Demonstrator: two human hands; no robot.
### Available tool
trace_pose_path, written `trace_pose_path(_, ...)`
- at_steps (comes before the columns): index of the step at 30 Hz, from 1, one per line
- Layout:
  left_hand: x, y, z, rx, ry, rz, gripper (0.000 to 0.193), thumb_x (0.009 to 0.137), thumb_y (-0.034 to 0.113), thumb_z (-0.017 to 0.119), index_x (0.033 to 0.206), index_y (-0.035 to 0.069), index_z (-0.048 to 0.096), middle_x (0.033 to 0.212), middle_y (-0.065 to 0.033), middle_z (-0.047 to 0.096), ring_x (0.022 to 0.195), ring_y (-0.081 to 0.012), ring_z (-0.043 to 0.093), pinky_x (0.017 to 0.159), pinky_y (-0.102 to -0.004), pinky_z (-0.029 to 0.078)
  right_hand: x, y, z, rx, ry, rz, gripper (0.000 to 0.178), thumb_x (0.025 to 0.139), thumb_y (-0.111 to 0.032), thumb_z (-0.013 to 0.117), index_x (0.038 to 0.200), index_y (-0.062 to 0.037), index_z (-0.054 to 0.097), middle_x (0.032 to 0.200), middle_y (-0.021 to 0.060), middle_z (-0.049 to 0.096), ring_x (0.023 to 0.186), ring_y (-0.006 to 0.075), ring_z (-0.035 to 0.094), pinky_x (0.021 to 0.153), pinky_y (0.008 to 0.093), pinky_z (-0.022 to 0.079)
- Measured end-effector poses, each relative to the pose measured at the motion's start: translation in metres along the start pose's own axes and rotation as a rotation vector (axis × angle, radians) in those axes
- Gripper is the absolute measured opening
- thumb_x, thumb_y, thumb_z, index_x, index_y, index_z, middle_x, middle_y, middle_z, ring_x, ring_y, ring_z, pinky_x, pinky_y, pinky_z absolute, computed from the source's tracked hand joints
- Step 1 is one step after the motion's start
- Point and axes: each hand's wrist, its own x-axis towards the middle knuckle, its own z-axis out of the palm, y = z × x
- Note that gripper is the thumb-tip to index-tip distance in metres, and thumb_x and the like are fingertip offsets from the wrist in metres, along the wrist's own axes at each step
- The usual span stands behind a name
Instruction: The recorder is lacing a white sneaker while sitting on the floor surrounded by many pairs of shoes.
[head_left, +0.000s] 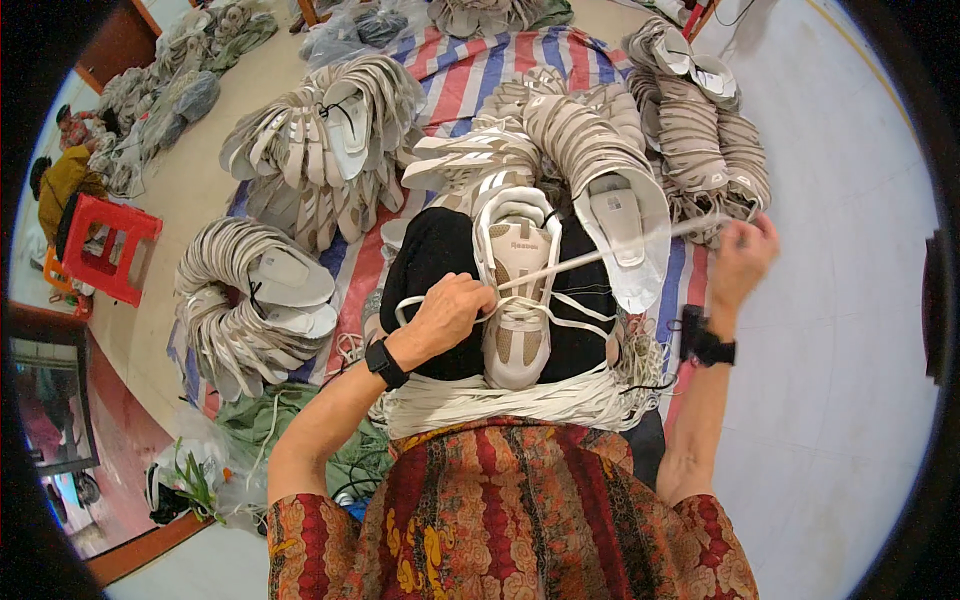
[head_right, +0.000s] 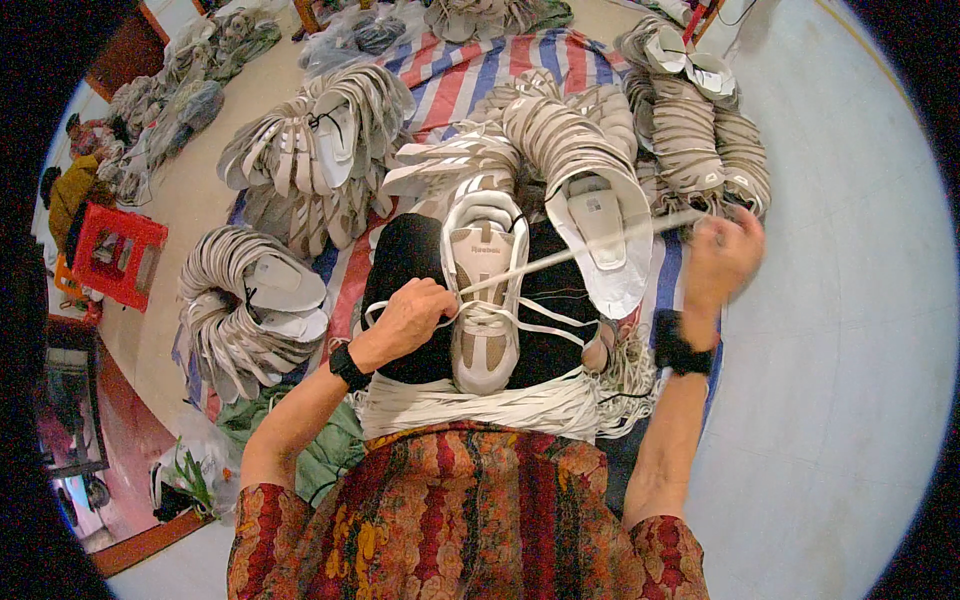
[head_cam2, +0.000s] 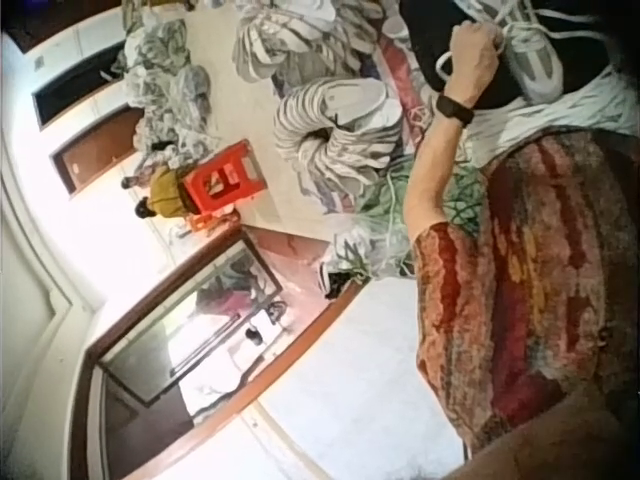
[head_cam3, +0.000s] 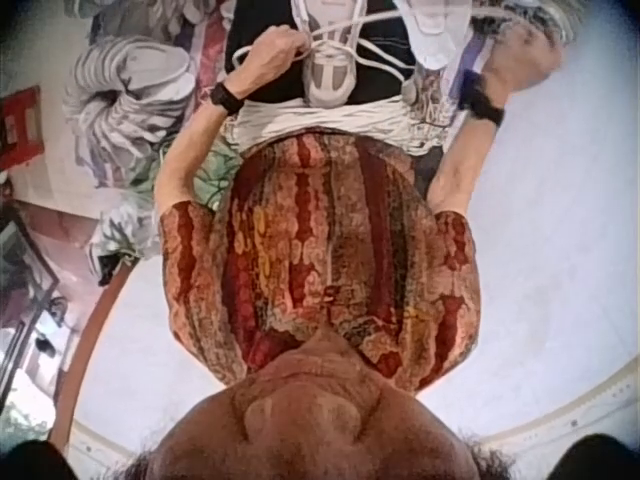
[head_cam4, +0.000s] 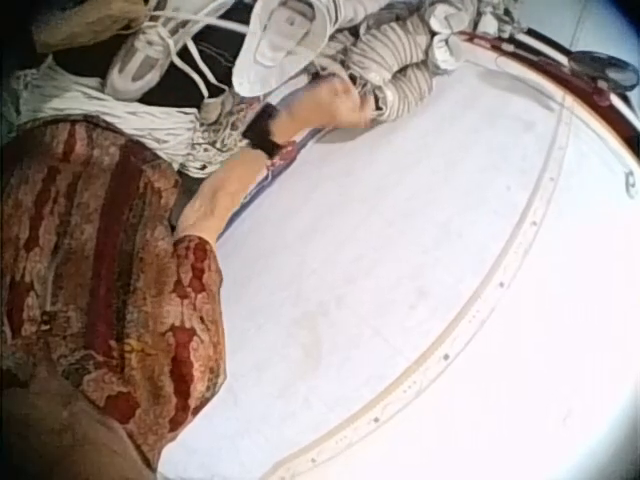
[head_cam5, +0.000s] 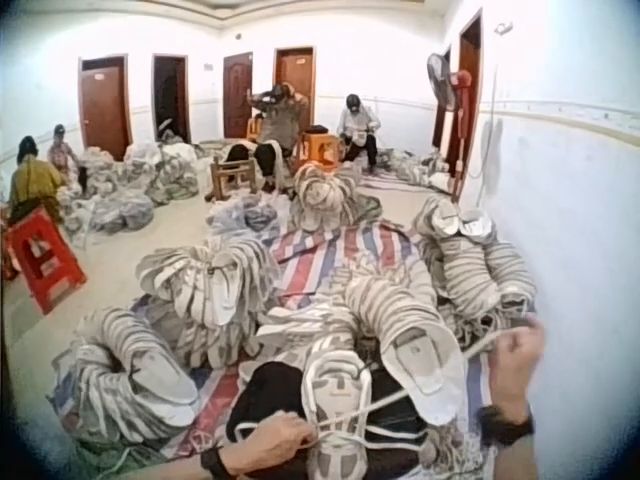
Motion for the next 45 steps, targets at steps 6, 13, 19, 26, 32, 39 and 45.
trace_pose_path(6,0.0,0.0,-0.004,0.123,-0.105,0.037,0.001,0.072,0.005,0.053,0.071,0.004,0.054,0.076,-0.0086,0.052,0.072,-0.0241,0.051,0.063,-0.0342,0.045,-0.047,0.018,0.016,-0.242,-0.342,-0.248,0.028,0.07,-0.013,0.063,0.097,-0.0054,0.061,0.118,0.0206,0.046,0.109,0.0345,0.043,0.09,0.0421,0.034)
trace_pose_path(13,-0.027,0.013,-0.032,0.244,-0.293,0.061,0.029,0.067,0.019,0.069,0.084,0.005,0.051,0.097,-0.0105,0.045,0.086,-0.0259,0.05,0.063,-0.0329,0.047,-0.095,-0.116,0.034,0.364,-0.621,-0.583,0.018,0.066,-0.006,0.058,0.082,0.0015,0.054,0.118,0.0177,0.044,0.112,0.0324,0.042,0.097,0.0459,0.033)
trace_pose_path(19,-0.032,0.003,-0.034,0.101,-0.141,0.021,0.018,0.073,0.014,0.065,0.077,0.003,0.052,0.098,-0.0108,0.046,0.088,-0.0261,0.048,0.072,-0.0337,0.044,-0.068,-0.076,0.037,0.387,-0.405,-0.376,0.013,0.066,-0.002,0.056,0.078,0.001,0.055,0.103,0.0141,0.056,0.1,0.0303,0.047,0.086,0.0421,0.038)
trace_pose_path(26,-0.005,0.001,-0.027,-0.291,-0.11,-0.102,0.022,0.073,0.015,0.068,0.072,0.003,0.049,0.106,-0.0126,0.044,0.096,-0.0257,0.043,0.081,-0.0334,0.038,-0.069,-0.051,0.022,0.175,-0.522,-0.355,0.039,0.061,0.002,0.057,0.1,-0.0031,0.057,0.121,0.021,0.044,0.111,0.0374,0.041,0.093,0.0456,0.034)
trace_pose_path(32,-0.004,0.002,-0.029,-0.252,-0.069,-0.08,0.024,0.07,0.012,0.069,0.071,0.003,0.047,0.101,-0.0125,0.044,0.092,-0.0239,0.045,0.076,-0.0323,0.04,-0.095,-0.121,0.032,0.322,-0.584,-0.617,0.025,0.062,-0.005,0.06,0.085,0.0028,0.056,0.115,0.0186,0.047,0.109,0.0344,0.043,0.094,0.0441,0.035)
trace_pose_path(39,0.006,0.013,-0.015,-0.173,0.241,-0.219,0.012,0.073,0.002,0.065,0.08,0.001,0.056,0.076,-0.0074,0.05,0.062,-0.0182,0.05,0.054,-0.0273,0.04,-0.087,-0.112,0.033,0.361,-0.495,-0.609,0.017,0.064,-0.005,0.058,0.079,0.0023,0.054,0.104,0.0169,0.053,0.103,0.0314,0.047,0.089,0.0407,0.038)
trace_pose_path(45,0.014,0.018,-0.004,-0.167,0.413,-0.089,0.012,0.075,-0.001,0.061,0.086,0.002,0.062,0.069,-0.0066,0.052,0.063,-0.021,0.051,0.059,-0.0268,0.044,-0.084,-0.121,0.018,0.846,-1.076,-0.02,0.026,0.08,-0.014,0.057,0.098,0.0028,0.047,0.064,0.0164,0.055,0.056,0.0323,0.055,0.054,0.038,0.044)
